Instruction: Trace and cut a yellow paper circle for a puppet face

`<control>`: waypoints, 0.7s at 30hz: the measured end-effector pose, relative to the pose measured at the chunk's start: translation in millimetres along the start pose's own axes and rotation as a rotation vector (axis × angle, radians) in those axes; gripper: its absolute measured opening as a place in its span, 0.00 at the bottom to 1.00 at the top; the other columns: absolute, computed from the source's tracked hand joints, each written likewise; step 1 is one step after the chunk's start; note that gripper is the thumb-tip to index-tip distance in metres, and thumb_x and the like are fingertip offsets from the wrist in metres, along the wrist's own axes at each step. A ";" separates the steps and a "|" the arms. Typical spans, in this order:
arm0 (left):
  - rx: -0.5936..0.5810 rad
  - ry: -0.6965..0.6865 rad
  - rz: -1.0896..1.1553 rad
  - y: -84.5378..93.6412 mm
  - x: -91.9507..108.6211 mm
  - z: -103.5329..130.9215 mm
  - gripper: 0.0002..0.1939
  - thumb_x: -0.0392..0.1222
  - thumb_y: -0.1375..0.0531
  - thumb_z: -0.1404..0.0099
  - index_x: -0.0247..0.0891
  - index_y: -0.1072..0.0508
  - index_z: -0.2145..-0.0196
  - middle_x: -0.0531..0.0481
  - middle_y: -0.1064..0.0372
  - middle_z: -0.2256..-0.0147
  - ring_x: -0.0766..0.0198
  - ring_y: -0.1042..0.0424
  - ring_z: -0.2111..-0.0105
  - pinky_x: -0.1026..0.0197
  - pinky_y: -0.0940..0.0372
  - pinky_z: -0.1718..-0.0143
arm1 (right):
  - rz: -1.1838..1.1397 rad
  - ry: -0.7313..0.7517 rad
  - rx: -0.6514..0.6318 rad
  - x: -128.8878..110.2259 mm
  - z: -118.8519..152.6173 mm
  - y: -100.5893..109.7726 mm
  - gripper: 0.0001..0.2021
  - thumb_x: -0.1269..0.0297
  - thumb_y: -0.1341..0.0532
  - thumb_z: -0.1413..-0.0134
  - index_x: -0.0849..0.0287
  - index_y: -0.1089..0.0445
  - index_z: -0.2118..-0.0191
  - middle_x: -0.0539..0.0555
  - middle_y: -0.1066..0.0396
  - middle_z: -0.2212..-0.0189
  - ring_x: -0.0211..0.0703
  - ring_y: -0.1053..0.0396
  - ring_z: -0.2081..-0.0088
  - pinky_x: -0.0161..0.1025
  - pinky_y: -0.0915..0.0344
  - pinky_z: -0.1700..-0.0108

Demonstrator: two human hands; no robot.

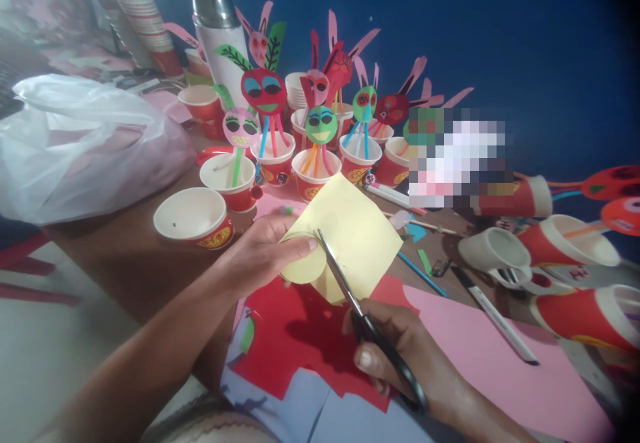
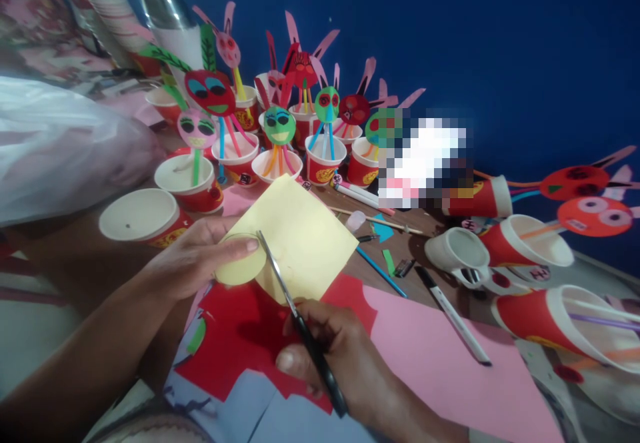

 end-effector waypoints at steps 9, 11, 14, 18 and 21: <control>0.000 0.005 -0.001 0.4 3.1 0.3 0.14 0.44 0.39 0.44 0.31 0.26 0.64 0.46 0.27 0.73 0.65 0.30 0.77 0.67 0.41 0.78 | -0.006 -0.009 -0.006 -0.7 -1.6 -0.8 0.19 0.51 0.34 0.57 0.62 0.36 0.68 0.44 0.43 0.84 0.29 0.45 0.84 0.27 0.49 0.83; 0.006 0.016 -0.008 0.6 4.1 0.7 0.13 0.44 0.39 0.44 0.30 0.26 0.66 0.46 0.27 0.75 0.65 0.30 0.78 0.68 0.41 0.80 | -0.006 -0.013 -0.007 -0.8 -1.8 -0.9 0.19 0.51 0.34 0.57 0.62 0.35 0.67 0.44 0.43 0.85 0.29 0.45 0.84 0.28 0.49 0.83; -0.007 0.022 -0.022 0.8 5.1 1.4 0.13 0.44 0.40 0.44 0.30 0.25 0.67 0.45 0.26 0.75 0.65 0.30 0.79 0.68 0.42 0.81 | -0.014 -0.039 0.003 1.4 -1.5 0.2 0.19 0.51 0.34 0.58 0.62 0.35 0.67 0.44 0.42 0.84 0.29 0.45 0.84 0.28 0.48 0.83; -0.058 0.016 -0.028 0.9 4.2 1.0 0.12 0.42 0.41 0.43 0.30 0.25 0.65 0.43 0.25 0.72 0.62 0.28 0.75 0.66 0.39 0.78 | -0.010 -0.058 0.008 2.8 -0.5 1.2 0.19 0.52 0.33 0.59 0.61 0.35 0.67 0.43 0.42 0.85 0.30 0.44 0.85 0.28 0.47 0.83; -0.081 0.012 -0.014 1.8 2.4 -0.2 0.10 0.40 0.42 0.42 0.30 0.25 0.66 0.44 0.25 0.73 0.64 0.28 0.76 0.68 0.41 0.79 | -0.007 -0.046 0.000 2.1 -0.2 0.5 0.18 0.53 0.33 0.58 0.61 0.35 0.67 0.43 0.41 0.85 0.29 0.44 0.85 0.27 0.47 0.83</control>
Point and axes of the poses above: each hand's wrist, its own z-axis away from the middle knuckle, its own y-axis out of the back of the hand, x = y × z, the point moved 7 cm from there along -z, towards the middle knuckle
